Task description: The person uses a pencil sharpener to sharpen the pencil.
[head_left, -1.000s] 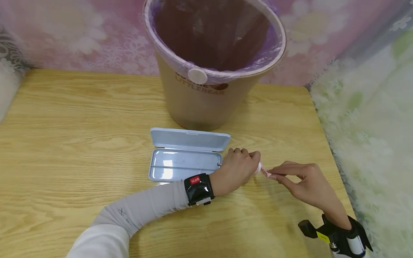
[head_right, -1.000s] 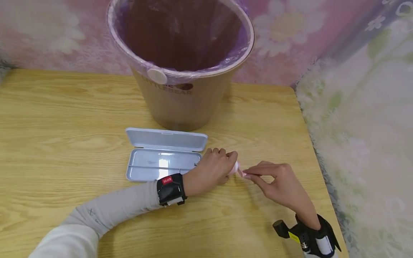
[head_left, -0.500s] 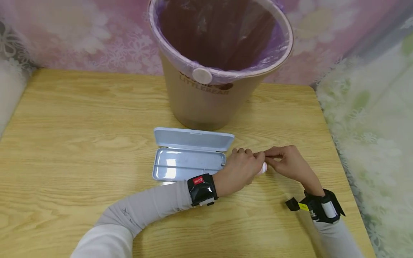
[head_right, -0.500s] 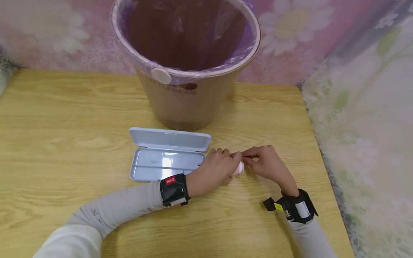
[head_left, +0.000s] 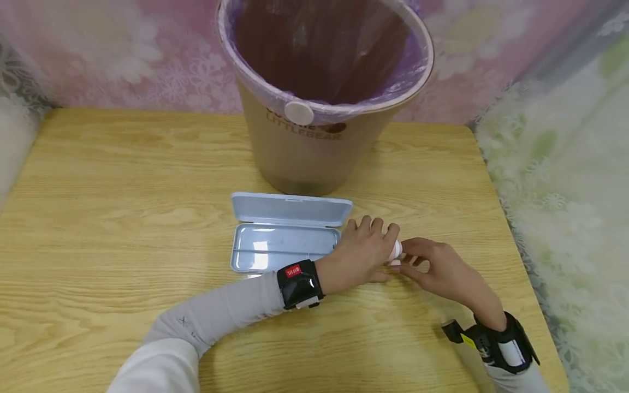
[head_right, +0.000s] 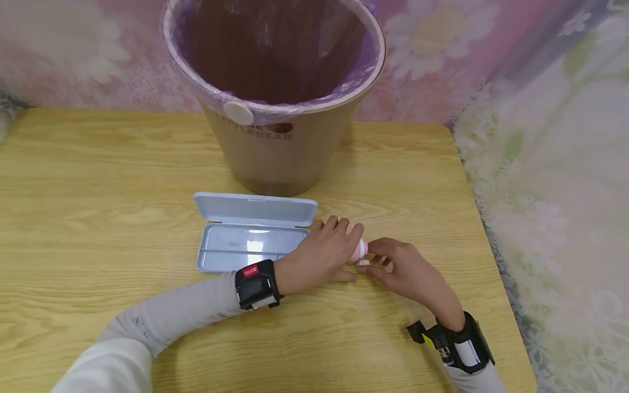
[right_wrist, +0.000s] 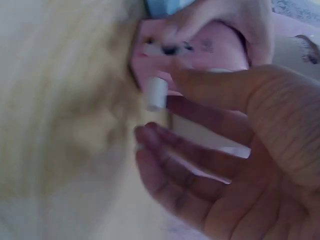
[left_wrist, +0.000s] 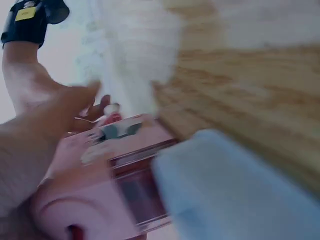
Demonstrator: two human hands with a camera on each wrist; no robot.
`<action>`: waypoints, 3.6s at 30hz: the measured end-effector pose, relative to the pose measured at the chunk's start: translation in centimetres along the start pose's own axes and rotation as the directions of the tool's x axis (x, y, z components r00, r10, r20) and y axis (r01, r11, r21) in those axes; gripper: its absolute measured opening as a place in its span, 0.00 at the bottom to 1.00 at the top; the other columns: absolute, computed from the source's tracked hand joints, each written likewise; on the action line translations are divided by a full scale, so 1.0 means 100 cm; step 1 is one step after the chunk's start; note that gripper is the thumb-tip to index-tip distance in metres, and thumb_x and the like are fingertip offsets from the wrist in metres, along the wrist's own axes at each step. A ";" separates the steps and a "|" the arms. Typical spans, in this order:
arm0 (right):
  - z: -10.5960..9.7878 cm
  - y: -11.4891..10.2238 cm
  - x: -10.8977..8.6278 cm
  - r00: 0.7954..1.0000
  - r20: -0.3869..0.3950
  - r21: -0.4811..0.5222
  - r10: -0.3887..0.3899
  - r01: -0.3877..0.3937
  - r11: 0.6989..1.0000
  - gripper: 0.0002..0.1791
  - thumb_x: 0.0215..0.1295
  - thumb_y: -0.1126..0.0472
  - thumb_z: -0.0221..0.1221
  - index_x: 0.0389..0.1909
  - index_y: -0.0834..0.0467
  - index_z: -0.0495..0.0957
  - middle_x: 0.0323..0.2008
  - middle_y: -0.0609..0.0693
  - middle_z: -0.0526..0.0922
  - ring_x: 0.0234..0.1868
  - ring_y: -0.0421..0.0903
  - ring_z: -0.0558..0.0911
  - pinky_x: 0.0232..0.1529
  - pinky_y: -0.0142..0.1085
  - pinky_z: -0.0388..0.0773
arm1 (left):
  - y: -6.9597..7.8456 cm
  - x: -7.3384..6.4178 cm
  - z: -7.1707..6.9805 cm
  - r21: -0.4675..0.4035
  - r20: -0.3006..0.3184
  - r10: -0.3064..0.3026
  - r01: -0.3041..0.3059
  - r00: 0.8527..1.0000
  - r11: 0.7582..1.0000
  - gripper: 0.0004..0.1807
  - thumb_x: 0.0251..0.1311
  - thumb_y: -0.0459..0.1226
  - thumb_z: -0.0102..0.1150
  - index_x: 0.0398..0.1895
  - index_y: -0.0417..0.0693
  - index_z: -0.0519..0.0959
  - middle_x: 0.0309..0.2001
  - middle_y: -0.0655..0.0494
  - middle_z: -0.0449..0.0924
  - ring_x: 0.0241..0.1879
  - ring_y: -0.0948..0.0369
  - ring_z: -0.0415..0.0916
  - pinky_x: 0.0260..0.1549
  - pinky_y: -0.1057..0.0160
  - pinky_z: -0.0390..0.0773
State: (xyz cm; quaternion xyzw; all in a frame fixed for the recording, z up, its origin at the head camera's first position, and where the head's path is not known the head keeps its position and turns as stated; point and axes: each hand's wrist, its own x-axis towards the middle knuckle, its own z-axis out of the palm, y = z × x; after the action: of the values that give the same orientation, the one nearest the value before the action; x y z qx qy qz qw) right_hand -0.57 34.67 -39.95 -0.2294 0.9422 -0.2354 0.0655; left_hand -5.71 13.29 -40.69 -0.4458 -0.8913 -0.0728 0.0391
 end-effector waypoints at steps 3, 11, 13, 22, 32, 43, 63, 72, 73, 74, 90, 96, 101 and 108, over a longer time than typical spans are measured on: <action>-0.010 -0.009 0.002 0.999 -0.038 -0.056 0.022 -0.025 0.998 0.31 0.52 0.63 0.76 0.60 0.57 0.79 0.53 0.54 0.84 0.45 0.49 0.85 0.42 0.45 0.84 | -0.012 -0.008 -0.017 -0.069 -0.063 0.009 -0.013 0.998 0.998 0.49 0.50 0.75 0.61 0.61 0.48 0.70 0.49 0.53 0.79 0.47 0.56 0.79 0.43 0.60 0.79; -0.002 -0.032 0.041 0.997 -0.068 -0.046 -0.036 0.033 0.998 0.46 0.49 0.43 0.78 0.70 0.48 0.72 0.66 0.52 0.76 0.66 0.54 0.75 0.60 0.53 0.75 | -0.060 -0.048 -0.039 -0.222 -0.100 0.010 -0.032 0.995 0.975 0.19 0.76 0.50 0.51 0.34 0.45 0.78 0.27 0.56 0.73 0.28 0.60 0.71 0.28 0.63 0.77; 0.011 -0.030 0.050 0.996 -0.057 -0.069 -0.070 0.066 0.995 0.44 0.48 0.40 0.77 0.66 0.50 0.76 0.61 0.51 0.81 0.59 0.50 0.80 0.55 0.48 0.79 | -0.064 -0.054 -0.035 -0.262 -0.040 0.022 -0.032 0.999 0.965 0.14 0.76 0.42 0.51 0.32 0.45 0.77 0.26 0.56 0.72 0.27 0.60 0.72 0.28 0.62 0.78; 0.052 -0.021 0.058 0.963 -0.235 -0.101 -0.129 0.108 0.989 0.33 0.36 0.39 0.82 0.41 0.50 0.81 0.34 0.41 0.85 0.30 0.37 0.81 0.29 0.35 0.80 | -0.058 -0.056 -0.014 -0.314 0.043 0.061 -0.044 0.997 0.948 0.06 0.71 0.37 0.57 0.35 0.47 0.78 0.28 0.58 0.76 0.27 0.63 0.74 0.27 0.65 0.77; 0.048 -0.019 0.056 0.968 -0.198 -0.058 -0.151 0.142 0.988 0.36 0.32 0.43 0.84 0.44 0.52 0.81 0.38 0.45 0.86 0.36 0.40 0.84 0.36 0.37 0.83 | -0.054 -0.047 -0.012 -0.272 0.067 0.120 -0.098 0.991 0.957 0.06 0.59 0.28 0.57 0.33 0.49 0.78 0.27 0.59 0.76 0.27 0.63 0.73 0.25 0.67 0.73; 0.048 -0.024 0.056 0.975 -0.184 -0.087 -0.122 0.107 0.990 0.31 0.37 0.46 0.83 0.42 0.52 0.81 0.36 0.43 0.85 0.32 0.38 0.82 0.33 0.36 0.81 | -0.054 -0.044 -0.017 -0.289 0.071 0.139 -0.113 0.988 0.951 0.06 0.56 0.27 0.60 0.29 0.47 0.77 0.23 0.60 0.74 0.23 0.65 0.67 0.23 0.68 0.71; 0.046 -0.024 0.057 0.982 -0.175 -0.077 -0.066 0.053 0.996 0.29 0.38 0.48 0.83 0.41 0.51 0.81 0.36 0.44 0.86 0.33 0.39 0.83 0.33 0.37 0.82 | -0.102 -0.102 -0.029 -0.385 0.016 -0.020 0.025 1.000 0.923 0.06 0.60 0.23 0.58 0.34 0.41 0.80 0.29 0.55 0.81 0.28 0.64 0.74 0.30 0.66 0.78; 0.050 -0.024 0.060 0.970 -0.223 -0.073 -0.102 0.087 0.993 0.30 0.33 0.52 0.84 0.41 0.51 0.82 0.37 0.43 0.86 0.33 0.40 0.83 0.32 0.38 0.83 | -0.127 -0.123 -0.056 -0.693 -0.106 -0.073 -0.021 0.992 0.721 0.06 0.73 0.32 0.54 0.40 0.47 0.81 0.28 0.63 0.76 0.26 0.69 0.69 0.26 0.71 0.70; 0.050 -0.023 0.060 0.969 -0.226 -0.070 -0.104 0.090 0.993 0.31 0.33 0.52 0.84 0.41 0.51 0.82 0.37 0.43 0.86 0.33 0.40 0.84 0.31 0.38 0.83 | -0.127 -0.122 -0.058 -0.741 -0.118 -0.074 -0.038 0.990 0.670 0.06 0.74 0.32 0.53 0.42 0.47 0.81 0.28 0.64 0.77 0.26 0.69 0.70 0.25 0.70 0.71; 0.051 -0.023 0.060 0.968 -0.228 -0.068 -0.106 0.093 0.993 0.31 0.32 0.52 0.84 0.41 0.51 0.82 0.37 0.43 0.86 0.33 0.40 0.84 0.31 0.38 0.82 | -0.128 -0.121 -0.060 -0.787 -0.127 -0.072 -0.057 0.989 0.614 0.07 0.75 0.32 0.52 0.44 0.47 0.81 0.29 0.63 0.79 0.27 0.69 0.72 0.25 0.69 0.72; 0.052 -0.021 0.061 0.961 -0.252 -0.073 -0.117 0.101 0.992 0.32 0.30 0.51 0.85 0.41 0.51 0.82 0.35 0.43 0.86 0.32 0.40 0.84 0.31 0.38 0.82 | -0.119 -0.102 -0.071 -0.964 -0.221 0.024 -0.215 0.975 -0.157 0.12 0.79 0.33 0.42 0.51 0.28 0.66 0.47 0.20 0.79 0.41 0.47 0.87 0.37 0.49 0.85; 0.052 -0.022 0.059 0.965 -0.245 -0.072 -0.094 0.078 0.994 0.33 0.30 0.50 0.85 0.41 0.52 0.82 0.35 0.44 0.86 0.31 0.40 0.84 0.30 0.38 0.82 | -0.123 -0.105 -0.078 -0.951 -0.308 -0.093 -0.310 0.947 -0.011 0.08 0.69 0.24 0.55 0.47 0.25 0.75 0.38 0.29 0.84 0.35 0.52 0.88 0.29 0.52 0.86; 0.050 -0.023 0.060 0.962 -0.251 -0.089 -0.108 0.088 0.992 0.33 0.29 0.50 0.85 0.40 0.52 0.82 0.35 0.44 0.86 0.31 0.39 0.83 0.29 0.38 0.81 | -0.134 -0.112 -0.079 -0.848 -0.394 -0.158 -0.292 0.906 0.442 0.11 0.59 0.23 0.67 0.45 0.34 0.85 0.32 0.48 0.88 0.29 0.64 0.85 0.25 0.64 0.82; 0.049 -0.022 0.062 0.960 -0.252 -0.102 -0.119 0.096 0.990 0.33 0.28 0.49 0.84 0.39 0.53 0.82 0.34 0.45 0.86 0.31 0.39 0.83 0.29 0.38 0.81 | -0.138 -0.123 -0.052 -0.397 -0.272 -0.015 -0.098 0.962 0.913 0.04 0.63 0.34 0.69 0.38 0.44 0.89 0.33 0.56 0.85 0.37 0.60 0.80 0.36 0.66 0.80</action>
State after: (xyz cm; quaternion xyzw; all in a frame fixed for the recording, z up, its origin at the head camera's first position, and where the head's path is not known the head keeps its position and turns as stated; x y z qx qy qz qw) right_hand -3.99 28.03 -43.31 -0.2506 0.9383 -0.2243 -0.0807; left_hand -9.34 -5.48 -38.55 -0.4491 -0.8332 -0.3154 0.0676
